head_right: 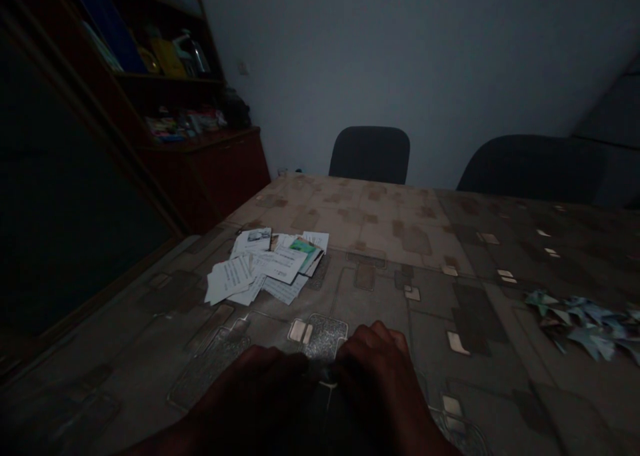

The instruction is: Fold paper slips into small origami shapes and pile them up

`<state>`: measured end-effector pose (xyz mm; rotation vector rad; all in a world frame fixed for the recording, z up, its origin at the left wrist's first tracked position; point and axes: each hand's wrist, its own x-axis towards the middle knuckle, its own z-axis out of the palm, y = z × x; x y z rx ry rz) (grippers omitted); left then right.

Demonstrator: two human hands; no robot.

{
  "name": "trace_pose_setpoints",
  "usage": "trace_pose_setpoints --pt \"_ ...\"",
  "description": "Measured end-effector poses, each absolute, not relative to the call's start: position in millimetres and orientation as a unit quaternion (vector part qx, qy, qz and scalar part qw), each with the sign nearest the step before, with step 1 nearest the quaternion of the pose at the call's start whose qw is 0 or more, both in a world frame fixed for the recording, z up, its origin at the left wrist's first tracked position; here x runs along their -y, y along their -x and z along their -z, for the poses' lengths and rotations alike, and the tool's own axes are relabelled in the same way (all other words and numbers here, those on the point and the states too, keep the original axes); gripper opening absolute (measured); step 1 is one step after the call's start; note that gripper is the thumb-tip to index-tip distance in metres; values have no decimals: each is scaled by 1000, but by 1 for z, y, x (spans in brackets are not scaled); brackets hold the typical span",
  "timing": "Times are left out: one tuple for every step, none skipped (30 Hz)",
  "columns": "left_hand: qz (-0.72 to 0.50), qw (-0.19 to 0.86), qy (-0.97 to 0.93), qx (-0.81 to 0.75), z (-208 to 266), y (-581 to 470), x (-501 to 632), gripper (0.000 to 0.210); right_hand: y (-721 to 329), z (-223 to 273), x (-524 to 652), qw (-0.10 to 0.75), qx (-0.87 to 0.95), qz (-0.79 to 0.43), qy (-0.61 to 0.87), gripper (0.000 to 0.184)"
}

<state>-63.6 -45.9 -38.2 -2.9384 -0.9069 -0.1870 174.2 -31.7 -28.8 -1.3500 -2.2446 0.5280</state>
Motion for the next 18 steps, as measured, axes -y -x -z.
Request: trace_pose_setpoints --pt "58 40 953 293 38 64 46 31 -174 30 31 231 818 -189 492 14" --pt "57 49 953 294 38 64 47 31 -174 31 30 230 819 -185 491 14" --pt "56 55 952 296 36 63 47 29 -174 32 30 231 821 -178 490 14" --pt "58 58 951 298 35 63 46 25 -174 34 29 232 824 -169 489 14" --pt "61 58 950 300 33 62 46 21 -174 35 29 233 825 -161 489 14" --pt "67 57 949 302 30 61 45 17 -174 37 29 234 824 -155 492 14" --pt "77 55 949 301 27 61 44 14 -174 38 29 235 823 -151 494 13" --pt "88 52 950 296 24 59 42 12 -174 39 29 237 822 -149 496 12" --pt "99 48 952 287 21 58 41 10 -174 39 29 238 822 -152 495 12" --pt "107 44 954 278 19 56 39 9 -175 40 29 240 822 -154 494 11" --pt "114 42 956 267 18 53 37 8 -175 41 29 240 823 -156 491 11" --pt "115 40 959 258 18 50 35 7 -176 41 28 238 826 -159 486 10" --pt "114 42 960 254 18 47 34 9 -177 42 28 238 827 -160 484 10" --pt "105 44 960 255 20 44 33 10 -178 43 28 237 827 -161 484 9" --pt "94 47 960 260 22 42 32 12 -178 43 28 236 827 -163 483 9" --pt "82 51 960 264 24 40 31 13 -178 43 27 235 827 -165 483 9" --pt "68 57 960 265 26 39 30 14 -178 43 27 233 827 -168 484 8" --pt "57 69 961 264 28 39 30 15 -177 42 27 231 825 -170 487 8"
